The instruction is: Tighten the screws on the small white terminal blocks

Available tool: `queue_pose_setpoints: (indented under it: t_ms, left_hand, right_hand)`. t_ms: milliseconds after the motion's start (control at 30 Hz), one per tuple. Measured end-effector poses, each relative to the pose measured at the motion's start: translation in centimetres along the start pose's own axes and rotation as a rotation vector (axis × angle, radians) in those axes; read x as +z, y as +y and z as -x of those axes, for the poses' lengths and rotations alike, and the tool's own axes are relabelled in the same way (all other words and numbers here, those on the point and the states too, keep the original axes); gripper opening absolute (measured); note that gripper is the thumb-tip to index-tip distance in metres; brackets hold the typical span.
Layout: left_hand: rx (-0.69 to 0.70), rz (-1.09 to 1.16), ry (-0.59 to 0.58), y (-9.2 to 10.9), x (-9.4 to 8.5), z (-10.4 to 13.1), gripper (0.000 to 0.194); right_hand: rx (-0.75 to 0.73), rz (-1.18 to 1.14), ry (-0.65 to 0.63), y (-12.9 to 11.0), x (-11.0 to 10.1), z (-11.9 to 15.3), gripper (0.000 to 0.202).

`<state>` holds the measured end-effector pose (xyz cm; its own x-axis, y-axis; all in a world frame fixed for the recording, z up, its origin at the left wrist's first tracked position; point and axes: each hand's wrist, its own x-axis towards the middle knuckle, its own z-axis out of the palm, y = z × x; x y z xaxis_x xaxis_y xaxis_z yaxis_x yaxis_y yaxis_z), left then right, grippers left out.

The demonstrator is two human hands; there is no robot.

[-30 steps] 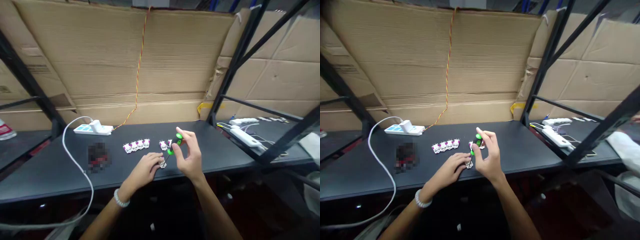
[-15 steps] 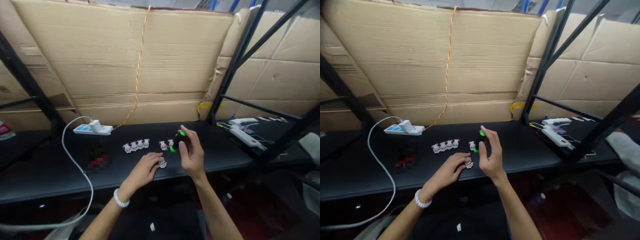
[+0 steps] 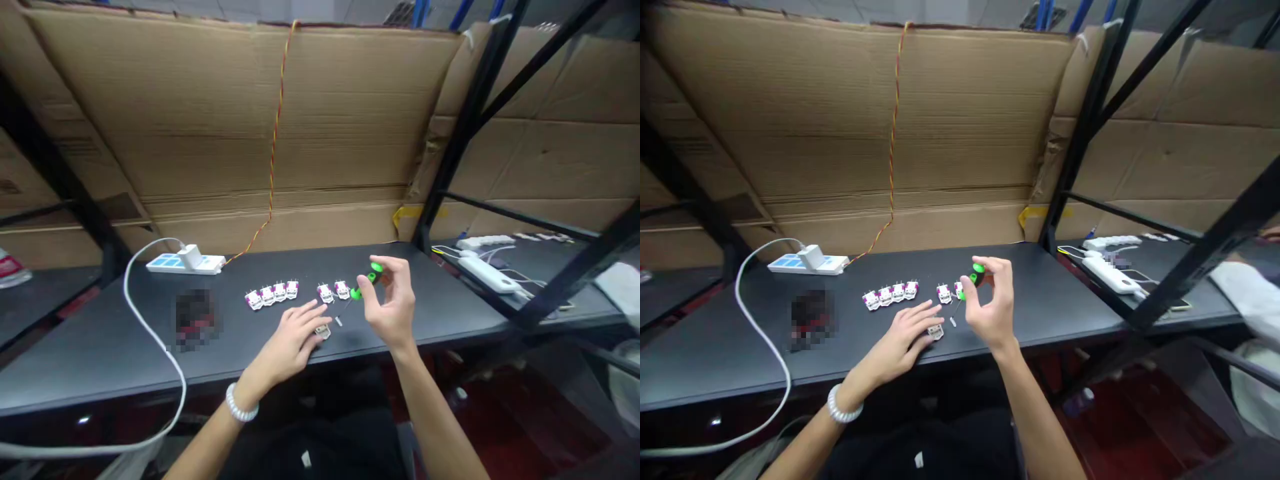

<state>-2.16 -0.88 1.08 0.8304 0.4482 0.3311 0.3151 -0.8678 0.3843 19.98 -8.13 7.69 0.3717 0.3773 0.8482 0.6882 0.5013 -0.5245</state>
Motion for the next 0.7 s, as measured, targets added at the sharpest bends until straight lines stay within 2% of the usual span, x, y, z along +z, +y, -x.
queue_pose_setpoints:
  t_ms: [100,333,700]
  left_hand:
    - [0.018,-0.034,-0.056,0.03,0.00,-0.02,0.045]
    - [0.011,-0.118,-0.101,0.42,0.16,-0.25,0.050]
    - [-0.030,-0.079,-0.100,0.82,-0.01,-0.42,0.045]
  right_hand:
    - [0.001,-0.008,-0.001,-0.21,0.19,0.11,0.028]
    - [-0.005,-0.029,-0.012,-0.50,0.46,0.45,0.029]
    - [0.023,-0.034,0.015,-0.12,0.25,0.42,0.030]
